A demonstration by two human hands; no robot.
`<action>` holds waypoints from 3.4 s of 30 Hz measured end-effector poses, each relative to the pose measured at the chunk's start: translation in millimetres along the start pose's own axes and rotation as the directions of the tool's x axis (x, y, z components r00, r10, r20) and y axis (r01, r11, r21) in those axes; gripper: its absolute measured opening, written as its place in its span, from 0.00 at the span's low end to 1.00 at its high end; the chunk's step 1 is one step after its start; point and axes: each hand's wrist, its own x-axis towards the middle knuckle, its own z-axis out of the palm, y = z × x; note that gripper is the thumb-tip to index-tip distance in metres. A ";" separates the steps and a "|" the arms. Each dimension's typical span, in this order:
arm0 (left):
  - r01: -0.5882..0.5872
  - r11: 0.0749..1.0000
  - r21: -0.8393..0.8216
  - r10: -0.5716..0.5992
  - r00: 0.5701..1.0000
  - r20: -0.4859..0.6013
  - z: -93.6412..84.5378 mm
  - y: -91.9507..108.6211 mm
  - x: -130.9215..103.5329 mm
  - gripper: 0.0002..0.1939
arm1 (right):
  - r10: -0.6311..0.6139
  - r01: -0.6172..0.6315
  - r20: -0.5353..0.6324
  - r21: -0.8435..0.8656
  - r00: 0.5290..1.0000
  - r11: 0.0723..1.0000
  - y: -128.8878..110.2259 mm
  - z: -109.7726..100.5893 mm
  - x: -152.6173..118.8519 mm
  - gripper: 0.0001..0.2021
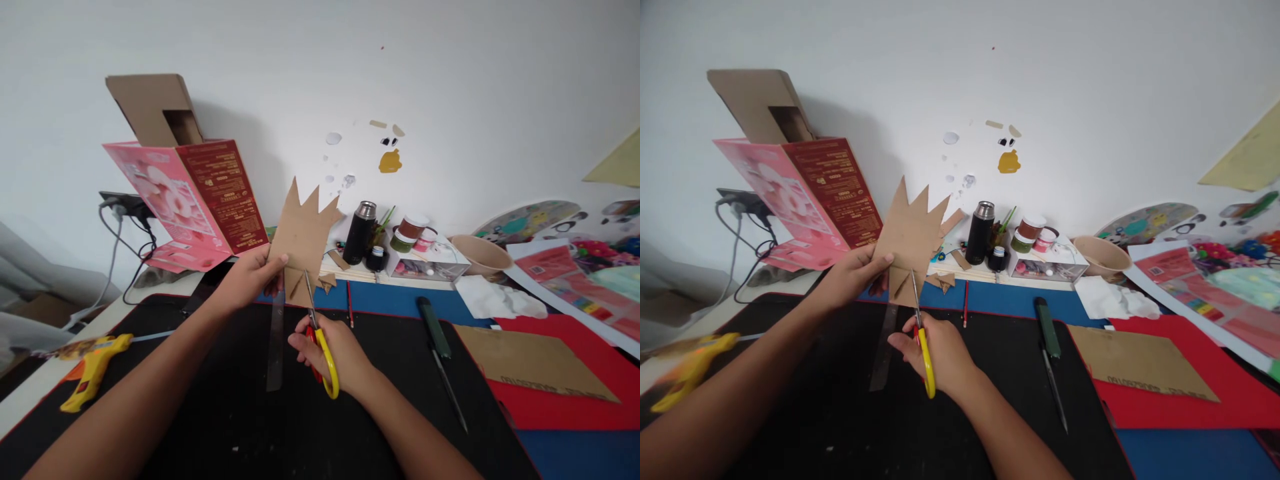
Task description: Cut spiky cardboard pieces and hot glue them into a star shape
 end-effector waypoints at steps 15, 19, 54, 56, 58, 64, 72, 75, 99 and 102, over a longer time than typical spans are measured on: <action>0.000 1.000 -0.008 0.000 1.000 -0.004 0.5 1.6 -0.7 0.25 | -0.051 0.045 0.135 0.051 0.989 0.998 -8.9 -14.9 -3.8 0.34; -0.011 1.000 -0.007 0.011 1.000 -0.010 -0.1 8.0 -3.4 0.25 | -0.052 0.047 0.128 0.041 0.990 0.998 -11.8 -16.3 -5.1 0.34; -0.026 0.999 -0.048 0.025 1.000 -0.013 1.5 6.9 -4.2 0.24 | -0.075 0.065 0.121 0.084 0.990 0.994 -2.9 -13.9 -3.8 0.34; -0.027 0.999 -0.045 0.027 0.999 -0.019 1.4 6.5 -3.9 0.23 | -0.045 0.038 0.098 0.076 0.994 0.996 -1.7 -10.9 -2.9 0.31; -0.026 0.999 -0.038 0.026 1.000 -0.017 1.3 6.7 -3.8 0.24 | -0.024 0.017 0.097 0.077 0.995 0.997 -0.4 -8.6 -2.3 0.30; -0.029 0.999 0.024 0.029 0.999 0.030 1.0 10.0 -5.6 0.24 | 0.000 -0.003 0.072 0.040 0.997 0.999 -0.1 -6.3 -2.7 0.27; -0.014 1.000 0.027 0.013 0.999 0.031 -0.6 10.1 -6.9 0.24 | 0.010 -0.010 0.028 0.000 1.000 1.000 -1.2 -5.0 -2.4 0.22; -0.014 0.999 0.029 0.013 0.999 0.035 0.6 10.7 -6.5 0.25 | 0.014 -0.014 0.025 -0.003 1.000 1.000 -2.7 -4.9 -2.8 0.19; 0.000 0.999 0.035 -0.001 1.000 0.030 5.1 6.2 -4.4 0.24 | 0.011 -0.011 -0.041 0.020 0.999 1.000 6.9 3.5 0.1 0.21; -0.002 1.000 0.028 0.001 1.000 0.028 5.5 4.4 -3.7 0.24 | 0.006 -0.005 -0.046 0.025 0.999 1.000 9.4 4.9 0.8 0.21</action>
